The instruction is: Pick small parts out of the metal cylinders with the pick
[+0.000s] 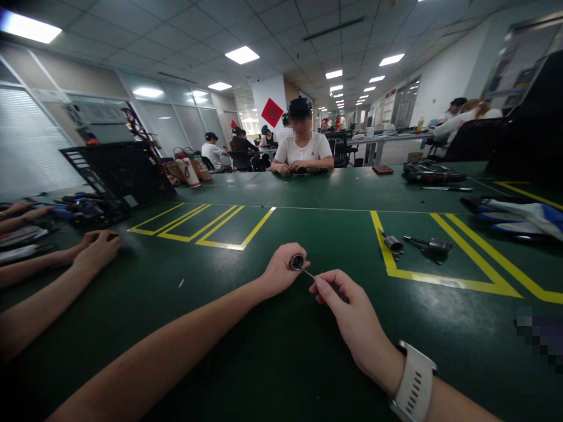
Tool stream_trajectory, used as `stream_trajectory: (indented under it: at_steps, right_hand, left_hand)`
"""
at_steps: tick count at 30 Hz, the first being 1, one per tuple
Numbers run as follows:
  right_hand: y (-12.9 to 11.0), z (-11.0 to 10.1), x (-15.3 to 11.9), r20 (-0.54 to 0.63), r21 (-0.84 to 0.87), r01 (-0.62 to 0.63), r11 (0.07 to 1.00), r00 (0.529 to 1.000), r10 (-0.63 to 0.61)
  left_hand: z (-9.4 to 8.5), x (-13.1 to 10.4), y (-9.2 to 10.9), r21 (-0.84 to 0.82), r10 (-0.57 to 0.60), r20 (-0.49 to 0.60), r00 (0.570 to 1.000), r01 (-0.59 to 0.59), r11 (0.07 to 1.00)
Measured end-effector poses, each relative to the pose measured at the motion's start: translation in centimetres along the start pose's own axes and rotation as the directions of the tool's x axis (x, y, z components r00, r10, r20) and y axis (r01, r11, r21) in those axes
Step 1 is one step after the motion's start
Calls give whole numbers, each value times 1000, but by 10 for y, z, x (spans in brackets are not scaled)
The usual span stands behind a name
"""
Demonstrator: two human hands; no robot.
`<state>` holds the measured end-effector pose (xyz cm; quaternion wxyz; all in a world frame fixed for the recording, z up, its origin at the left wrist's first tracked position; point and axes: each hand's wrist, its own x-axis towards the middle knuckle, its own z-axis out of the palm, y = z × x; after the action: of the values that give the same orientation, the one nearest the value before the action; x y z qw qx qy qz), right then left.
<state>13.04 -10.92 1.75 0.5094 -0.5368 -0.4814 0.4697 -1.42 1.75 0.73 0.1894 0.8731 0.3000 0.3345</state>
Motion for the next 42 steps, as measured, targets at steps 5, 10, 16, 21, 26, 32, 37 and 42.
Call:
stream_trajectory:
  at_steps: [5,10,16,21,26,32,37,42]
  right_hand:
    - [0,1,1,17,63,-10,998,1000,9]
    - [-2,2,2,22,151,-27,988,999,24]
    - [-2,2,2,24,240,-26,970,999,21]
    - [1,3,2,-6,98,-20,995,1000,21]
    - [-2,1,1,5,171,-59,984,998,59]
    - [-5,-4,4,84,366,-127,922,991,103]
    - [-7,-4,4,98,360,-145,922,988,117]
    - [-5,-3,4,101,355,-135,925,989,105]
  left_hand:
    - [-1,1,0,-166,-36,10,999,38,985]
    - [-1,1,0,-311,-31,14,999,34,950]
    - [1,1,-2,-361,-33,28,999,41,932]
    - [1,0,-2,-134,-44,-14,999,42,990]
    - [0,-1,-3,-6,23,-6,1000,-23,1000]
    - [0,0,-1,-213,13,9,1000,-11,977]
    - [0,1,0,-306,-23,8,1000,24,952]
    - [1,1,-3,-228,-30,-13,999,26,973]
